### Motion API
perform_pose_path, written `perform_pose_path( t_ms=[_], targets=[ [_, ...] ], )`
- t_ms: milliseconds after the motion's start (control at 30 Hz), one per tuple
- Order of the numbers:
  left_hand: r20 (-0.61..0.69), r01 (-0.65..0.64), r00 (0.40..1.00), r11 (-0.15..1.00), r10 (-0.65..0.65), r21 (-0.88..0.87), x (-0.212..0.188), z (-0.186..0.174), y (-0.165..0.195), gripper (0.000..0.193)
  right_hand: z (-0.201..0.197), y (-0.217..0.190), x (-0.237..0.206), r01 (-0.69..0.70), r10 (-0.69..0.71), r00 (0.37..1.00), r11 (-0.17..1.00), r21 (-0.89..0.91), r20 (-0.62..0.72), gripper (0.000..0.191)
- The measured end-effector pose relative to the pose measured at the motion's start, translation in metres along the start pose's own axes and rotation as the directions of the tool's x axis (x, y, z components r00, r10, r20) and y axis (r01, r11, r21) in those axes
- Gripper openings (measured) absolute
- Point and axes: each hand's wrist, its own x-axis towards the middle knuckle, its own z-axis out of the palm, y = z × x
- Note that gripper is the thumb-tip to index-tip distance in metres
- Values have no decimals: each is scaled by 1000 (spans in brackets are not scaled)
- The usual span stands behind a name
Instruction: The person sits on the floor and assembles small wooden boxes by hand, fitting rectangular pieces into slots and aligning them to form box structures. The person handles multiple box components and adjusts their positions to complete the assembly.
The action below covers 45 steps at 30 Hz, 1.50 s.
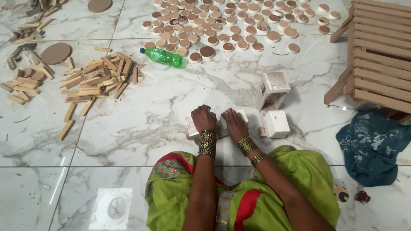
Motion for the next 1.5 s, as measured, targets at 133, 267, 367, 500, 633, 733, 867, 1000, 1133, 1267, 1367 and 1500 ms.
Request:
perform_pose_path(
  t_ms=[133, 267, 367, 500, 633, 733, 867, 1000, 1133, 1267, 1367, 1500],
  targets=[
    [-17, 13, 1000, 1000, -13, 10, -1, 4, 2, 15, 0, 0, -4, 59, -59, 998, 998, -3, 20, 63],
    [0, -24, 1000, 1000, 24, -9, -5, 1, -4, 16, 0, 0, -6, 73, -73, 996, 997, 14, 45, 63],
    [5, -63, 998, 997, 64, -50, -5, -1, -6, 17, 0, 1, -4, -6, 1, 996, 998, 56, 86, 62],
    [-13, -7, 1000, 1000, 7, -6, -2, 1, -1, 16, -1, 3, -3, 12, -11, 1000, 1000, 15, -14, 67],
    [-8, -21, 1000, 999, 21, -31, -4, 4, -1, 19, -2, 6, -6, 12, -13, 1000, 985, 174, 6, 64],
    [8, -48, 999, 998, 48, -48, -8, 3, -7, 20, -2, 9, -4, -36, 36, 995, 999, -7, 91, 70],
    [6, -49, 999, 993, 50, -111, -8, 0, -10, 23, -2, 13, -1, -149, 142, 982, 987, 52, 123, 66],
    [1, 8, 1000, 1000, -8, -24, -7, 3, -5, 22, -3, 17, -1, -154, 151, 986, 986, 57, 65, 63],
    [2, -10, 1000, 998, 10, -59, -10, 6, -7, 22, -2, 19, -10, -78, 78, 997, 994, 70, 6, 66],
    [-7, -67, 998, 994, 66, -84, -11, 5, -12, 23, -2, 23, -9, -138, 125, 983, 985, 99, 132, 75],
    [-3, -30, 1000, 996, 30, -79, -10, 5, -12, 20, 1, 21, -9, -195, 179, 971, 977, 90, 161, 78],
    [-15, -15, 1000, 998, 14, -57, -11, 9, -9, 23, 6, 17, -13, -112, 111, 994, 980, -165, -12, 70]
  ],
)
